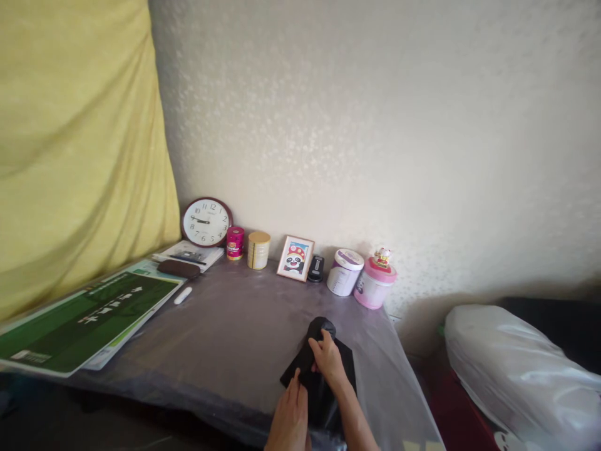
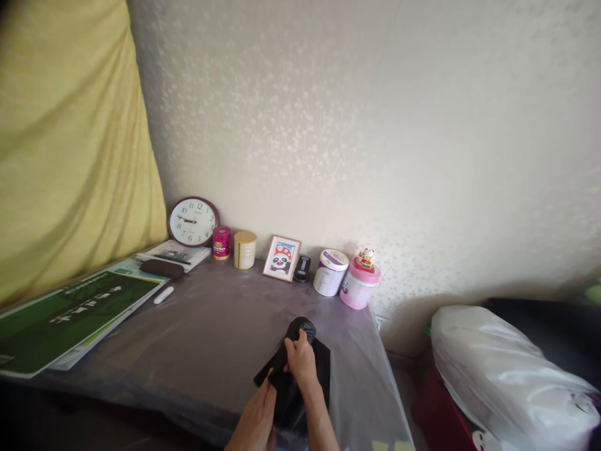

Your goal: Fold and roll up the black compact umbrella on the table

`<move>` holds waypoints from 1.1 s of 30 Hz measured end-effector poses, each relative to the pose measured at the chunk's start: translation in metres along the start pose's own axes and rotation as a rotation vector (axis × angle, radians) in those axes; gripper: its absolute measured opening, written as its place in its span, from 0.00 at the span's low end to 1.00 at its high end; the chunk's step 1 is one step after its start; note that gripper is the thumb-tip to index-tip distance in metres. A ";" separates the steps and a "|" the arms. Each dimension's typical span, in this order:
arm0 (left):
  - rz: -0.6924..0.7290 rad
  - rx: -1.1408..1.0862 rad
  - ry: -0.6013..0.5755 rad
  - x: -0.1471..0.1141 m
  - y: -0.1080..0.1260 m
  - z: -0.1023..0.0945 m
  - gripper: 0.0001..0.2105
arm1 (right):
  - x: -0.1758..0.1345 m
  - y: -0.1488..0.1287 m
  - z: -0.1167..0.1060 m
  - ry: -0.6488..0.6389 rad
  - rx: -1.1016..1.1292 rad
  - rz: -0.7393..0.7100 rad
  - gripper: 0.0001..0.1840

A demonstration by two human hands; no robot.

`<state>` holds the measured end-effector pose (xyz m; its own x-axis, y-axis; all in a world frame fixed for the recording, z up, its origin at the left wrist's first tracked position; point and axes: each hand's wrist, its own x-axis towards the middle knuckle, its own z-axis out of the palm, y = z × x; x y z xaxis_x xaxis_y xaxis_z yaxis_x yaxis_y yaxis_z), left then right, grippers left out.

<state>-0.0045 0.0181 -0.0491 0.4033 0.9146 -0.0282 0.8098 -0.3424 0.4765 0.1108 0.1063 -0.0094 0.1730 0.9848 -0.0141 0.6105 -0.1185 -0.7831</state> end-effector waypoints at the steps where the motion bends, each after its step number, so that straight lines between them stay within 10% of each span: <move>1: 0.005 0.001 0.021 -0.002 -0.004 0.003 0.39 | 0.000 -0.002 0.000 -0.019 -0.034 -0.012 0.25; 10: 0.203 0.095 0.365 -0.013 -0.019 0.012 0.28 | -0.014 -0.021 -0.006 -0.137 -0.140 -0.102 0.20; 25: 0.275 0.199 0.423 0.009 -0.017 0.027 0.34 | -0.049 -0.009 -0.015 0.028 -0.094 -0.540 0.14; 33: 0.247 0.233 0.389 0.010 -0.025 0.036 0.38 | -0.012 0.026 -0.013 0.016 -0.230 -0.659 0.15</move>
<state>-0.0050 0.0281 -0.0926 0.4423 0.7974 0.4106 0.8016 -0.5568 0.2178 0.1343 0.0897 -0.0212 -0.2794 0.8590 0.4290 0.7400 0.4774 -0.4738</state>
